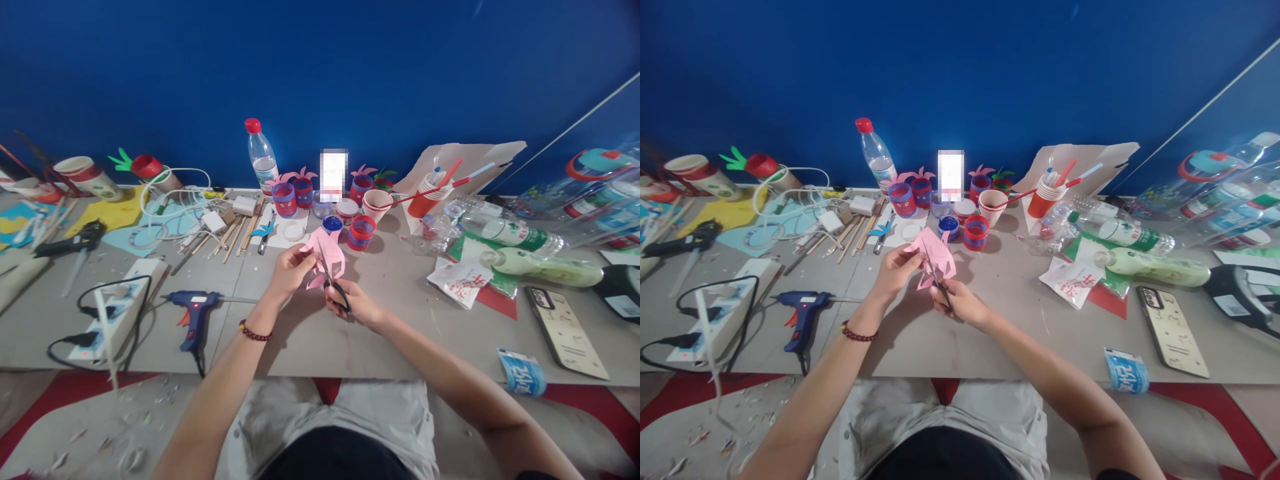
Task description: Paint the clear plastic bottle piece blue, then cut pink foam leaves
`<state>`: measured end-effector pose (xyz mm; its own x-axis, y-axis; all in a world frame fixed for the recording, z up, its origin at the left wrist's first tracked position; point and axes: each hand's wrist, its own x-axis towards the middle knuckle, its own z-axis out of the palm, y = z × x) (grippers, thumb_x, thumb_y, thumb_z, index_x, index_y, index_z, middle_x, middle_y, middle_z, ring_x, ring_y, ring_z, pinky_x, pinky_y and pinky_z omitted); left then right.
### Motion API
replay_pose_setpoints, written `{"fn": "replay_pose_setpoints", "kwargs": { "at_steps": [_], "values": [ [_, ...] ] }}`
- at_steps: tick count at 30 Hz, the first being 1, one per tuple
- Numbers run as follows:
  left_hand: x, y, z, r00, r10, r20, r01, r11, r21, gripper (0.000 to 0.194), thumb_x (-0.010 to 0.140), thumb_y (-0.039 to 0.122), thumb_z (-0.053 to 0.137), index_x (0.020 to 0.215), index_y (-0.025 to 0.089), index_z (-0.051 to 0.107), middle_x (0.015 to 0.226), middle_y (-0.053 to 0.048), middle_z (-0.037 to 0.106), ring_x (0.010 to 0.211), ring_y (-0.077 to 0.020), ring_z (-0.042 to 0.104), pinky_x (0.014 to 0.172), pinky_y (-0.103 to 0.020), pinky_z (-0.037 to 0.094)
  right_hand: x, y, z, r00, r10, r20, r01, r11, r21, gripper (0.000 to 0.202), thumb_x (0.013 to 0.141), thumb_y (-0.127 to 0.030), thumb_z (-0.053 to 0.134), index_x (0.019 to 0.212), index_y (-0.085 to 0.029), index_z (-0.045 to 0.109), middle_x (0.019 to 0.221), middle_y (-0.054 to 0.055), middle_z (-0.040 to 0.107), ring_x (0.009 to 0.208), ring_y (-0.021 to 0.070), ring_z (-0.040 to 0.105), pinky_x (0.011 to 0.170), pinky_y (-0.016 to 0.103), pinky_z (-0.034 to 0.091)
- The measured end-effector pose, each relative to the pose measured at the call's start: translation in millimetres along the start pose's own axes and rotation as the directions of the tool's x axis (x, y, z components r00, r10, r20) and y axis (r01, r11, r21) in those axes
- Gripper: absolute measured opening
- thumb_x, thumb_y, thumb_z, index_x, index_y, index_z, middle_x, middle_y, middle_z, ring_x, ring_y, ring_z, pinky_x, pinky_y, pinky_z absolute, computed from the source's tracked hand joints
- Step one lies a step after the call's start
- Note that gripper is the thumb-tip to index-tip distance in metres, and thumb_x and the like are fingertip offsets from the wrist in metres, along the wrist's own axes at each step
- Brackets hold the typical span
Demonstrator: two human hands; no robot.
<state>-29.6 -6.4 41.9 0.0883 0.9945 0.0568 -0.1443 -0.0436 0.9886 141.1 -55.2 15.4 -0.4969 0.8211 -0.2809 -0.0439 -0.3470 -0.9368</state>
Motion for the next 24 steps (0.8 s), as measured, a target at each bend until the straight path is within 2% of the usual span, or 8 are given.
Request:
{"fn": "replay_pose_setpoints", "kwargs": {
  "at_steps": [24],
  "values": [
    [0.3,-0.7,-1.0,1.000,0.000,0.009,0.000,1.000,-0.011,0.037,0.067,0.049,0.084,0.070,0.017,0.067,0.063,0.000,0.063,0.059,-0.0111,0.055,0.058,-0.024,0.046,0.9,0.3,1.1,1.000,0.013,-0.023,-0.012,1.000,0.028,0.057,0.072,-0.073,0.070,0.078,-0.022,0.045,0.051,-0.009,0.047,0.039,0.0039,0.030,0.038,0.019,0.018]
  ]
}}
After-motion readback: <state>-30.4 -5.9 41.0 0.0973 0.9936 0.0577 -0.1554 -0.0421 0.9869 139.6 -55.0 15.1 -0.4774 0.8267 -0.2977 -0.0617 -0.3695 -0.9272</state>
